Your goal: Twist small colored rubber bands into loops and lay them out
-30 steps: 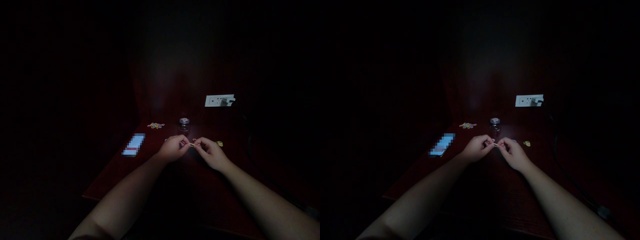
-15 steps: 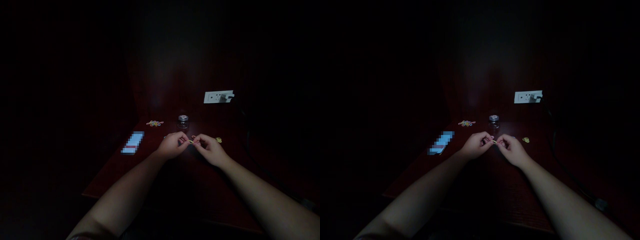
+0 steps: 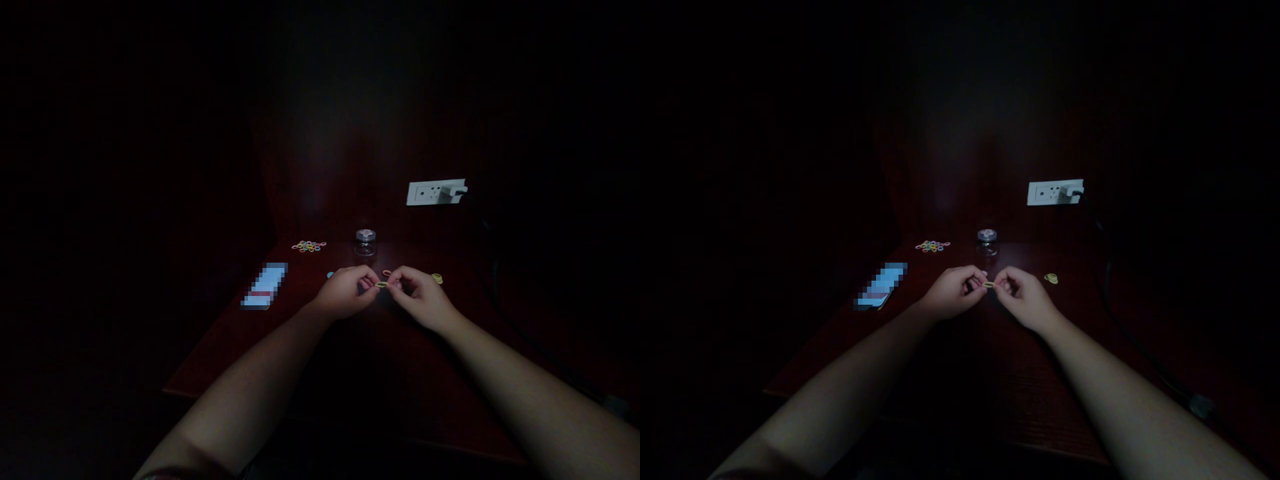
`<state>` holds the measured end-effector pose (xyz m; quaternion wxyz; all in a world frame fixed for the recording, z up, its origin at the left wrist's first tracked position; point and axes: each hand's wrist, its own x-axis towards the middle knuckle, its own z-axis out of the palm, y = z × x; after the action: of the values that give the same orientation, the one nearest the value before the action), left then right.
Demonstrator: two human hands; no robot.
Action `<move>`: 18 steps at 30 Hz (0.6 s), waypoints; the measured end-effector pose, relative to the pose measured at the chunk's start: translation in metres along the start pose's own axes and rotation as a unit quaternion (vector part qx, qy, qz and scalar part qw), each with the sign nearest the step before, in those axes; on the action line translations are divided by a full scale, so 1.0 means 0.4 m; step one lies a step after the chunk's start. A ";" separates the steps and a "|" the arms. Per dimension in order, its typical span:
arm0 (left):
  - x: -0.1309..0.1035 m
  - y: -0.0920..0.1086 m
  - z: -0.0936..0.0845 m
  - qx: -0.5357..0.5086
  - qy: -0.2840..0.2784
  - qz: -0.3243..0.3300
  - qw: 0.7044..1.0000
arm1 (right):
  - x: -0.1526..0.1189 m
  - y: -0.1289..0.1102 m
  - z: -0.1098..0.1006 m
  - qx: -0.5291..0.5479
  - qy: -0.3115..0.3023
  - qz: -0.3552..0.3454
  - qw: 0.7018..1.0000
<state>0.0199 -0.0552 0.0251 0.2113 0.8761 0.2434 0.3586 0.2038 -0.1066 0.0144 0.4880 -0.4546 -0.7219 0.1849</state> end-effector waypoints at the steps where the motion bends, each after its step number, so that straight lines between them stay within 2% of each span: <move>1: 0.000 -0.001 0.000 0.001 0.000 0.000 1.000 | 0.001 0.000 0.001 0.004 0.000 0.000 1.000; 18: 0.001 -0.004 0.001 -0.006 0.006 0.009 1.000 | 0.000 0.003 0.001 0.019 -0.003 -0.013 1.000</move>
<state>0.0200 -0.0539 0.0241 0.2122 0.8749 0.2342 0.3670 0.2040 -0.1060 0.0136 0.4967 -0.4352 -0.7256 0.1933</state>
